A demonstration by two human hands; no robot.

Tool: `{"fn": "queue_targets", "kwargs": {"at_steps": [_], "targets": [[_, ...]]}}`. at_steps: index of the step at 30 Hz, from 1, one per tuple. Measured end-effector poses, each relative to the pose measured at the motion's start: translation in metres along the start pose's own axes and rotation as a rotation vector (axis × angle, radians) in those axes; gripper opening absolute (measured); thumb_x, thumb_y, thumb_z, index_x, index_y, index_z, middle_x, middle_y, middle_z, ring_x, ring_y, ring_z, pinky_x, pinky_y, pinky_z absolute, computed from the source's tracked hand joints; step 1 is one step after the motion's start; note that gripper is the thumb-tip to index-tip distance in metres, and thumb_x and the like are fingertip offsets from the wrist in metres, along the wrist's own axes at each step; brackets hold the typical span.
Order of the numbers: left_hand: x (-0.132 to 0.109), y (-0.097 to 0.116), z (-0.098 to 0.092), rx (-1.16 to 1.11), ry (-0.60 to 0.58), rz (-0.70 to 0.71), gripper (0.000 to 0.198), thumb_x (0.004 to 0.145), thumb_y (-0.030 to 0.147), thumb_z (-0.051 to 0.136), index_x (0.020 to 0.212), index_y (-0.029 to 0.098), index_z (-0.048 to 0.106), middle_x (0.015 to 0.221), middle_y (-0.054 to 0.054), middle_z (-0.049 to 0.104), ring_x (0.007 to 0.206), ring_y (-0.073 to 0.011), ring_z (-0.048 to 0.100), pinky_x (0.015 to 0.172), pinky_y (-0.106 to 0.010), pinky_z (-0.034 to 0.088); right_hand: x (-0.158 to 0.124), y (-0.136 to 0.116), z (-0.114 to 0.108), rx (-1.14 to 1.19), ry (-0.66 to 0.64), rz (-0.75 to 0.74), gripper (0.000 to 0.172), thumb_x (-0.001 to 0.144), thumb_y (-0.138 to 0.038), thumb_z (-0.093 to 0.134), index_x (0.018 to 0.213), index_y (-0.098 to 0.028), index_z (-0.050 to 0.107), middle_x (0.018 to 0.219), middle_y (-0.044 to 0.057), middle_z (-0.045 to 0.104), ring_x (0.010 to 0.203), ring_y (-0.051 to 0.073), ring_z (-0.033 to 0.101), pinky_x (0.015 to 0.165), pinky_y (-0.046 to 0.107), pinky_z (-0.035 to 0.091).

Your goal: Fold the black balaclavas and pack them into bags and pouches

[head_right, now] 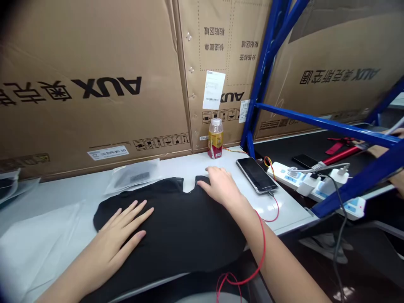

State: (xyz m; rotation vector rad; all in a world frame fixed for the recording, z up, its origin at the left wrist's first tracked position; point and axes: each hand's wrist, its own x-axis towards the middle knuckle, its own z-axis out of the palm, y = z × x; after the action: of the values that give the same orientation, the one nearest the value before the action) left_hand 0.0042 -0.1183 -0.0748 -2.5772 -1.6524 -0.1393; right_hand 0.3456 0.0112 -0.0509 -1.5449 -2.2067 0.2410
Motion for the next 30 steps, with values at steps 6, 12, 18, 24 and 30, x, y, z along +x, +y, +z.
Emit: {"fn": "queue_targets", "kwargs": {"at_steps": [6, 12, 18, 24, 30], "targets": [[-0.005, -0.001, -0.003, -0.007, 0.015, 0.018, 0.058, 0.109, 0.046, 0.044, 0.165, 0.043, 0.028, 0.169, 0.002, 0.035, 0.155, -0.0322, 0.036, 0.119, -0.064, 0.042, -0.019, -0.01, -0.023, 0.132, 0.037, -0.107, 0.012, 0.097, -0.021, 0.06, 0.108, -0.023, 0.065, 0.108, 0.006, 0.072, 0.106, 0.024, 0.067, 0.091, 0.036, 0.052], [-0.009, -0.016, -0.013, -0.048, 0.051, 0.021, 0.057, 0.107, 0.052, 0.048, 0.162, 0.043, 0.036, 0.168, 0.002, 0.04, 0.154, -0.0325, 0.039, 0.12, -0.063, 0.042, -0.082, -0.03, -0.054, 0.246, -0.335, -0.338, 0.011, 0.095, -0.02, 0.069, 0.102, -0.028, 0.073, 0.103, 0.001, 0.071, 0.101, 0.021, 0.067, 0.087, 0.032, 0.052], [0.012, -0.055, -0.034, -0.015, 0.067, -0.123, 0.052, 0.105, 0.056, 0.043, 0.154, 0.04, 0.052, 0.162, 0.001, 0.051, 0.151, -0.0355, 0.045, 0.12, -0.063, 0.04, -0.063, -0.042, -0.051, 0.243, -0.257, -0.288, 0.016, 0.105, -0.035, 0.061, 0.105, -0.027, 0.075, 0.105, 0.0, 0.074, 0.097, 0.019, 0.07, 0.088, 0.031, 0.052], [0.041, -0.084, -0.039, 0.046, 0.024, -0.173, 0.046, 0.103, 0.047, 0.045, 0.142, 0.031, 0.065, 0.136, -0.007, 0.073, 0.12, -0.0371, 0.071, 0.095, -0.052, 0.056, 0.004, -0.078, -0.014, -0.083, -0.107, -0.389, 0.028, 0.103, -0.032, 0.063, 0.129, -0.022, 0.067, 0.125, 0.009, 0.071, 0.113, 0.027, 0.065, 0.096, 0.039, 0.051], [0.044, -0.092, -0.042, 0.106, 0.111, -0.133, 0.036, 0.103, 0.037, 0.045, 0.126, 0.028, 0.071, 0.116, -0.006, 0.077, 0.088, -0.0269, 0.075, 0.074, -0.036, 0.054, 0.035, -0.082, 0.018, -0.167, -0.13, -0.43, 0.017, 0.094, -0.012, 0.068, 0.108, -0.021, 0.071, 0.11, 0.01, 0.071, 0.104, 0.029, 0.063, 0.088, 0.039, 0.048]]}}
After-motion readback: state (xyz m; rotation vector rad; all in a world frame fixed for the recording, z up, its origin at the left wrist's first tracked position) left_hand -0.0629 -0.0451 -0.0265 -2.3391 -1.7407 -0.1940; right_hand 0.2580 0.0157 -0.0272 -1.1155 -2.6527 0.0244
